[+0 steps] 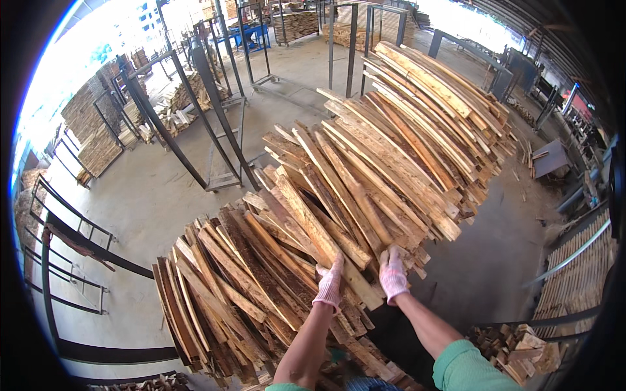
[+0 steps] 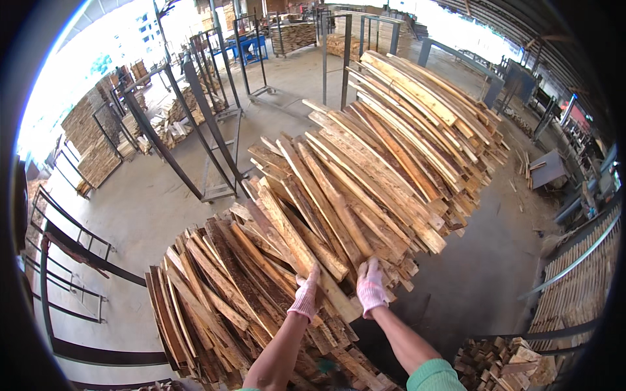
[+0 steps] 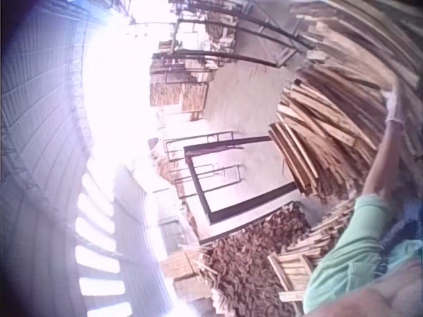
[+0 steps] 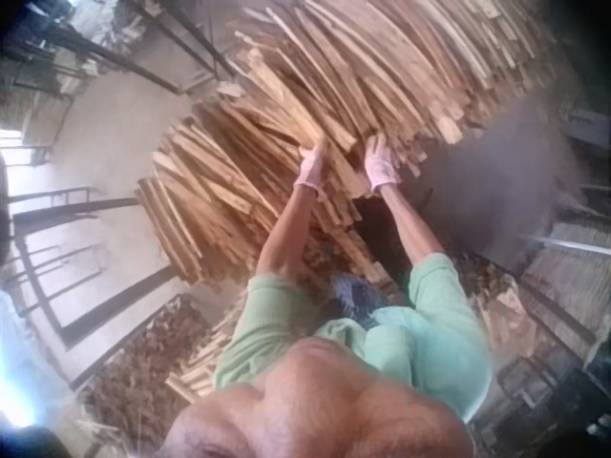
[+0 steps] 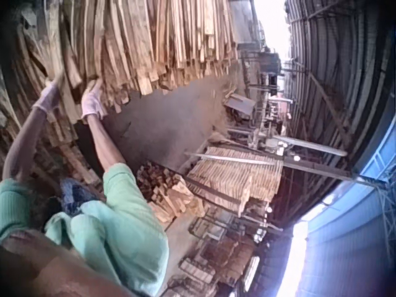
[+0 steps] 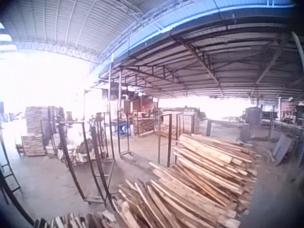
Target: The person stacks wooden planks by hand onto a large pile, aligning individual pieces to form a neat stack.
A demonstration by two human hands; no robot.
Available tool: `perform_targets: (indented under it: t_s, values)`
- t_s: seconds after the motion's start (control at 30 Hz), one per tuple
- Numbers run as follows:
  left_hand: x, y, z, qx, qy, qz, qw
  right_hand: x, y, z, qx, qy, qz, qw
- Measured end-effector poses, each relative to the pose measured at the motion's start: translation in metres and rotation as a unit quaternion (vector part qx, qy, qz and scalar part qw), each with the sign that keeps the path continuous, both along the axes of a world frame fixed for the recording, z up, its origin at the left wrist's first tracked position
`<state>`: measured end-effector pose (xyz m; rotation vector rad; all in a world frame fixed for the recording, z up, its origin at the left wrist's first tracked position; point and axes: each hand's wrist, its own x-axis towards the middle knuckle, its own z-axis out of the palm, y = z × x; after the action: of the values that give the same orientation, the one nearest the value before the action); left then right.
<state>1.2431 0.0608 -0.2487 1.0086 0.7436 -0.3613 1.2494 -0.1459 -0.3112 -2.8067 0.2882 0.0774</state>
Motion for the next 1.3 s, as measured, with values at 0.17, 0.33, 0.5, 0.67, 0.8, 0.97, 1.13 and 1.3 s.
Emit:
perform_targets:
  t_s: [0.17, 0.33, 0.5, 0.67, 0.8, 0.97, 1.13, 1.3]
  values:
    - [-0.022, 0.066, 0.022, 0.064, 0.015, -0.054, 0.996, -0.058, 0.09, 0.074, 0.162, 0.035, 0.018, 0.986]
    - [-0.019, 0.051, 0.02, 0.0, 0.059, -0.08, 0.995, 0.028, 0.036, 0.144, 0.038, 0.351, 0.141, 0.925]
    - [-0.005, 0.055, -0.025, -0.048, 0.039, -0.056, 0.996, 0.04, 0.042, 0.099, 0.121, 0.258, 0.075, 0.956]
    - [-0.02, 0.056, 0.007, -0.049, 0.048, -0.031, 0.997, 0.008, 0.076, 0.156, 0.274, 0.297, 0.094, 0.91]
    - [-0.046, 0.083, 0.003, -0.012, 0.025, -0.045, 0.999, -0.036, 0.102, 0.126, 0.285, 0.12, 0.147, 0.94]
    - [-0.123, 0.11, 0.043, 0.039, 0.033, -0.086, 0.995, -0.121, 0.093, 0.081, 0.125, -0.005, 0.295, 0.947]
    - [-0.237, 0.122, -0.002, 0.015, 0.064, -0.099, 0.993, -0.125, 0.074, 0.071, 0.536, 0.192, 0.106, 0.815]
    - [-0.229, 0.114, -0.033, -0.06, 0.059, -0.066, 0.994, -0.123, 0.105, -0.003, 0.613, 0.147, -0.034, 0.775]
